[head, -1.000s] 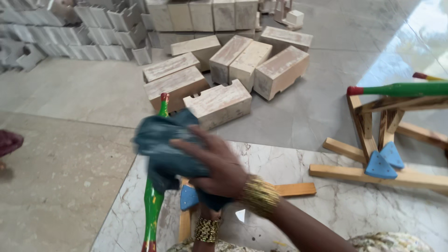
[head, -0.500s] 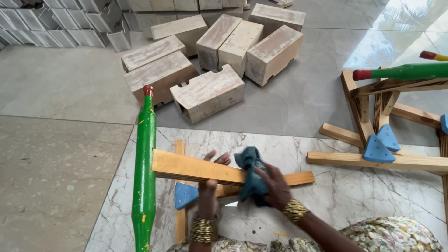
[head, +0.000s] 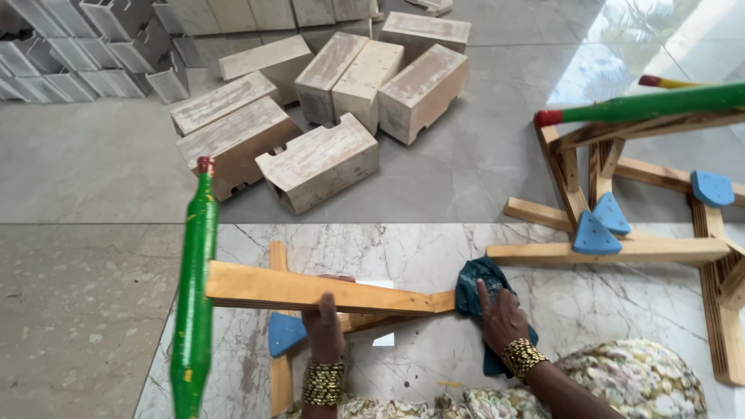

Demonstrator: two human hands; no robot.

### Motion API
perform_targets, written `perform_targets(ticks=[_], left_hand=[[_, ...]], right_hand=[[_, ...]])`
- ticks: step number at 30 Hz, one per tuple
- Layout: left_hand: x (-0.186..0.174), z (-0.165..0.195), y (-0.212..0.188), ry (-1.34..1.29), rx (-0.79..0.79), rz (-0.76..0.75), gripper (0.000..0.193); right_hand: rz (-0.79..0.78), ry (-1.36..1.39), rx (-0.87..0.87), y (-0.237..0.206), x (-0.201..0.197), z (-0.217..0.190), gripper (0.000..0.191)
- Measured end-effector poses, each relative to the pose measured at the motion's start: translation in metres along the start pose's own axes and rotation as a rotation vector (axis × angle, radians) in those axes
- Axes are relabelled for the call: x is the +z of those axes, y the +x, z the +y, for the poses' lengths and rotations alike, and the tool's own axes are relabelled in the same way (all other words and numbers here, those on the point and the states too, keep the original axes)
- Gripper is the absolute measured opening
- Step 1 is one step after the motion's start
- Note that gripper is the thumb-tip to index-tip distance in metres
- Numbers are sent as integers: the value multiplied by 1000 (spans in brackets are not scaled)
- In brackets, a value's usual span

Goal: The person sits on the floor and wipes down wooden game stands with a blue cloth, turning and repositioning each frame to clean its bars and legs, moving from one stand to the next across the floor.

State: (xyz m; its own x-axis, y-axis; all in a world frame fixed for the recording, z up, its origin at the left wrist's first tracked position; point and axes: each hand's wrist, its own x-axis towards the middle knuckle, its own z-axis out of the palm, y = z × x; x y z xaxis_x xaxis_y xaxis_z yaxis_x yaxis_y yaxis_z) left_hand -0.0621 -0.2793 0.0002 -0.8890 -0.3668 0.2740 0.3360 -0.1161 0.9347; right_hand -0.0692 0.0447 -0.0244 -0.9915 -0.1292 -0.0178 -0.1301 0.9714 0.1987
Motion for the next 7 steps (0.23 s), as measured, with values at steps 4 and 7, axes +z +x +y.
perform_targets(ticks=[4, 7], left_hand=[[-17, -7, 7, 26, 32, -17, 50], [-26, -31, 14, 61, 16, 43, 56]], right_hand=[[60, 66, -55, -16, 0, -2, 81], [6, 68, -40, -8, -8, 4, 82]])
